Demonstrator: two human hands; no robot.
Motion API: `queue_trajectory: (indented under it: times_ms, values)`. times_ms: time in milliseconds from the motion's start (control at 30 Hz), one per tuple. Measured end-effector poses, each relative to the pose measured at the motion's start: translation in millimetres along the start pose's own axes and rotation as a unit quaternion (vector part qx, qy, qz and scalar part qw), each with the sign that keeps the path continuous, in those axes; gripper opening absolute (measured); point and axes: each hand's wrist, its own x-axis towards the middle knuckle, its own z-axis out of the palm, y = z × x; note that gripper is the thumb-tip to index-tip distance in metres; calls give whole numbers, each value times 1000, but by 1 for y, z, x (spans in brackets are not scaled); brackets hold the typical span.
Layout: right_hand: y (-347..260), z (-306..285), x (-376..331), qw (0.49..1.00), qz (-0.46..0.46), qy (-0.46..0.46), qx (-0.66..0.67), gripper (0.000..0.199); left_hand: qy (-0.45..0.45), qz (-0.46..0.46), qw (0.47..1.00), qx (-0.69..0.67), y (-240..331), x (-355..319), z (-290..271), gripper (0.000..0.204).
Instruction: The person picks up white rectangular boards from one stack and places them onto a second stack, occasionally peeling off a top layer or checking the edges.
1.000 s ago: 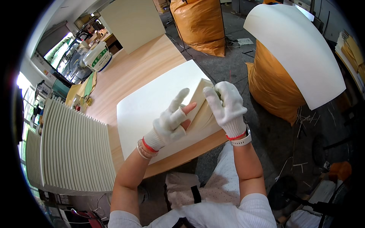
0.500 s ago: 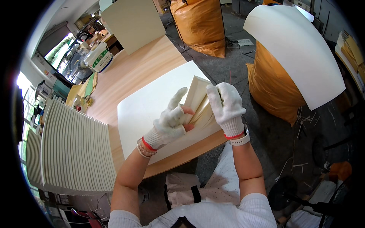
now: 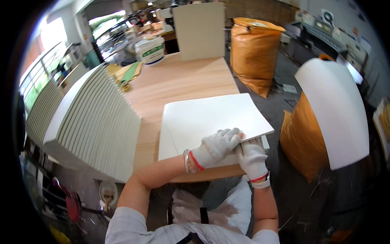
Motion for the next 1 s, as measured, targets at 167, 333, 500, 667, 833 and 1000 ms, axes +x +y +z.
queue_trajectory:
  times_ms: [167,333,500,667,833,1000]
  values:
    - [-43,57,11,972,-212,-102,-13,29,51,-208,953,-213,-37,18,-82,42]
    - [-134,108,20,946,-294,-91,104,27,314,-282,848,-320,-100,-43,-156,43]
    - [-145,122,14,947,-298,-77,89,26,458,-361,725,-366,-138,-77,-196,21]
    - [-149,117,12,948,-299,-69,80,26,464,-352,698,-418,-191,-58,-205,15]
    - [-141,121,18,936,-313,-137,83,35,511,-323,711,-360,-196,-7,-244,19]
    - [-184,92,100,934,-215,96,268,65,543,-196,810,-106,-151,49,-268,49]
